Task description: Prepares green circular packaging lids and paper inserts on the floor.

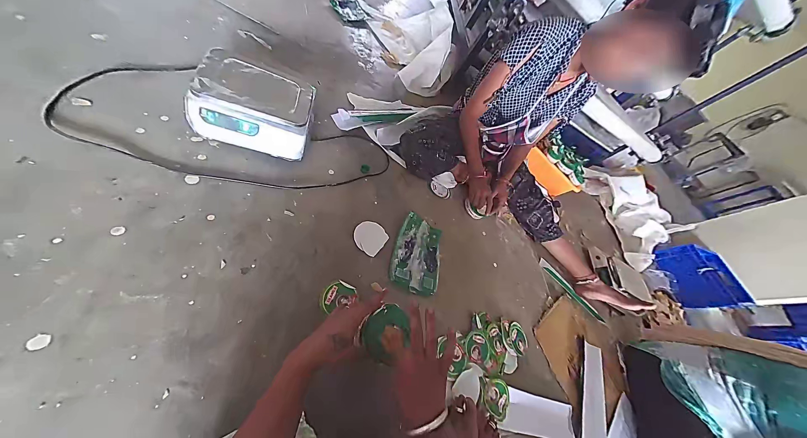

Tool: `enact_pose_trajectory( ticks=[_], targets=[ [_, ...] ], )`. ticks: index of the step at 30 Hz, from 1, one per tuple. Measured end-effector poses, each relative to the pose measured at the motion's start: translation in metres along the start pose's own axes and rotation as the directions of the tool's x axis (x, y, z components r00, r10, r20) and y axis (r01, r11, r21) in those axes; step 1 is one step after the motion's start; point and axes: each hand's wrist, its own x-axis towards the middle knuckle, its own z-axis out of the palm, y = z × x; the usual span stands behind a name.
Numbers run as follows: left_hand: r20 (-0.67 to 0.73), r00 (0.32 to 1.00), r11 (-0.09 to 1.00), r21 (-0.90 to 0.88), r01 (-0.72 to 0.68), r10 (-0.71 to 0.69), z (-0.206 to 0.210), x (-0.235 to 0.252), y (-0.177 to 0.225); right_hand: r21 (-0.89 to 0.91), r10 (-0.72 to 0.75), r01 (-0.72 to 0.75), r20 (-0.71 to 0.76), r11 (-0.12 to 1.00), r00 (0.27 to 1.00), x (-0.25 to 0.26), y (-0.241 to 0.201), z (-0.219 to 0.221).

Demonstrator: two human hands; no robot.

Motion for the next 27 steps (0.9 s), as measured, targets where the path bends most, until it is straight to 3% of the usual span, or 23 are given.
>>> enact_pose_trajectory(
  ticks=[3,6,9,13,16,20,23,25,27],
  targets=[
    [0.010,1.000,1.000,0.017,-0.008,0.007,-0.002,0.001,0.000,0.030,-0.010,0.008,0.070,1.000,0.998,0.008,0.004,0.007],
    [-0.004,1.000,1.000,0.010,0.008,-0.008,-0.002,0.000,0.003,-0.027,0.012,-0.011,0.028,1.000,1.000,0.014,0.010,0.003],
    [0.029,0.999,0.999,0.037,0.035,-0.036,-0.003,0.001,0.006,-0.048,0.074,-0.068,0.138,0.997,0.988,0.006,0.016,0.011],
    [0.010,1.000,0.999,0.040,0.003,-0.004,0.000,0.000,0.002,-0.050,0.108,-0.107,0.028,0.993,0.994,0.006,0.015,0.008],
    [0.000,1.000,0.999,0.042,0.005,-0.005,-0.003,0.001,0.002,-0.017,0.137,-0.136,0.151,0.990,0.979,0.000,0.015,0.011],
    [-0.142,0.965,0.966,0.105,0.236,-0.220,-0.028,-0.007,-0.009,-0.024,0.191,-0.191,0.024,0.981,0.981,0.010,0.024,-0.005],
    [-0.289,0.858,0.849,0.201,0.489,-0.425,-0.045,0.003,-0.015,0.034,0.177,-0.180,0.077,0.983,0.981,0.009,0.030,0.008],
    [-0.335,0.835,0.815,0.246,0.524,-0.436,-0.039,0.013,-0.021,0.076,0.119,-0.130,0.136,0.989,0.984,0.004,0.026,0.016],
    [-0.318,0.849,0.794,0.323,0.515,-0.422,-0.026,0.024,-0.028,0.139,0.171,-0.187,0.118,0.973,0.978,0.004,0.023,0.009]
  ],
)
